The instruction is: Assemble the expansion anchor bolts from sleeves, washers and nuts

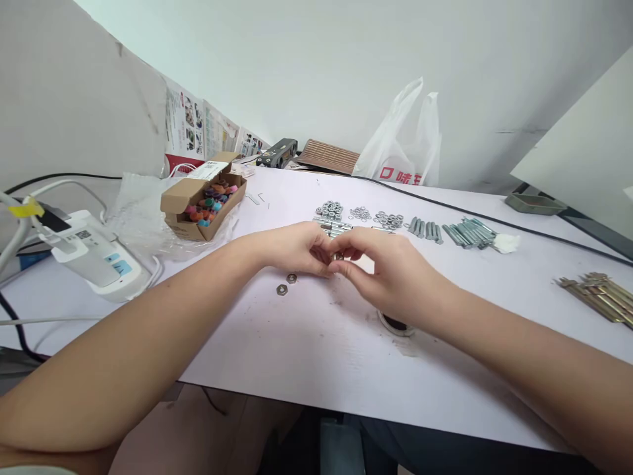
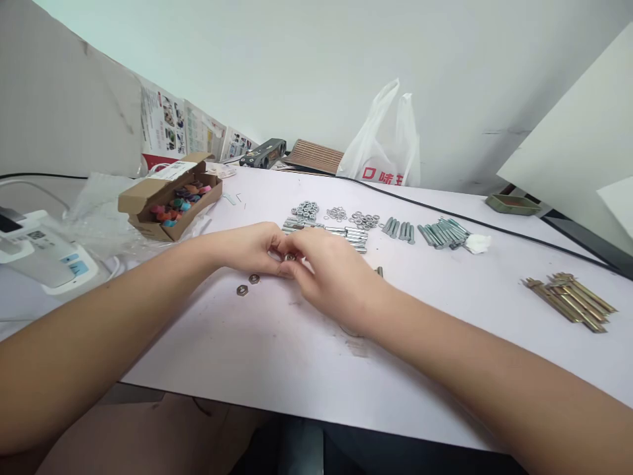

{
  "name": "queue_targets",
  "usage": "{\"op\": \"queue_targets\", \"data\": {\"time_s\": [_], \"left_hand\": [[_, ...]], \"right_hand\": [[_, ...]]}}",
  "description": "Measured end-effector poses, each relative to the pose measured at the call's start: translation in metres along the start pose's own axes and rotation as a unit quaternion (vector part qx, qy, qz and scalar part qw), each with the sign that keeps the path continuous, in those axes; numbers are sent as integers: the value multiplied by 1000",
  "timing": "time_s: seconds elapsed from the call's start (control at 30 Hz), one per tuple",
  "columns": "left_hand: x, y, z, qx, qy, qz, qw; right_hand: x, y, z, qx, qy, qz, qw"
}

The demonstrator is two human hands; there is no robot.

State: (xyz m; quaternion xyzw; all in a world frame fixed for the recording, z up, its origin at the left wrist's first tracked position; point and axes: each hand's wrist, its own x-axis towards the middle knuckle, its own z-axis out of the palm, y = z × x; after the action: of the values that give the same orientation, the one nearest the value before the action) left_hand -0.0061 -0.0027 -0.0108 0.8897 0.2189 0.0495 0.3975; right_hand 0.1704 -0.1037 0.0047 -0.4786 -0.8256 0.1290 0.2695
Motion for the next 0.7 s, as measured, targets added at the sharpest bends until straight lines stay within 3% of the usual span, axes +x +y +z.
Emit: {"op": "queue_targets", "data": {"time_s": [0.07,0.23,0.7], "left_hand": [[-1,2,0,13,14,-15,1000],[0,4,0,16,20,-24,999],[2,1,0,28,18,-29,999]], "right_hand": [[4,10,-4,6,19,-21,1000],[12,20,-5,8,-13,-92,996],[17,17,-14,-4,-81,-103,991]]}}
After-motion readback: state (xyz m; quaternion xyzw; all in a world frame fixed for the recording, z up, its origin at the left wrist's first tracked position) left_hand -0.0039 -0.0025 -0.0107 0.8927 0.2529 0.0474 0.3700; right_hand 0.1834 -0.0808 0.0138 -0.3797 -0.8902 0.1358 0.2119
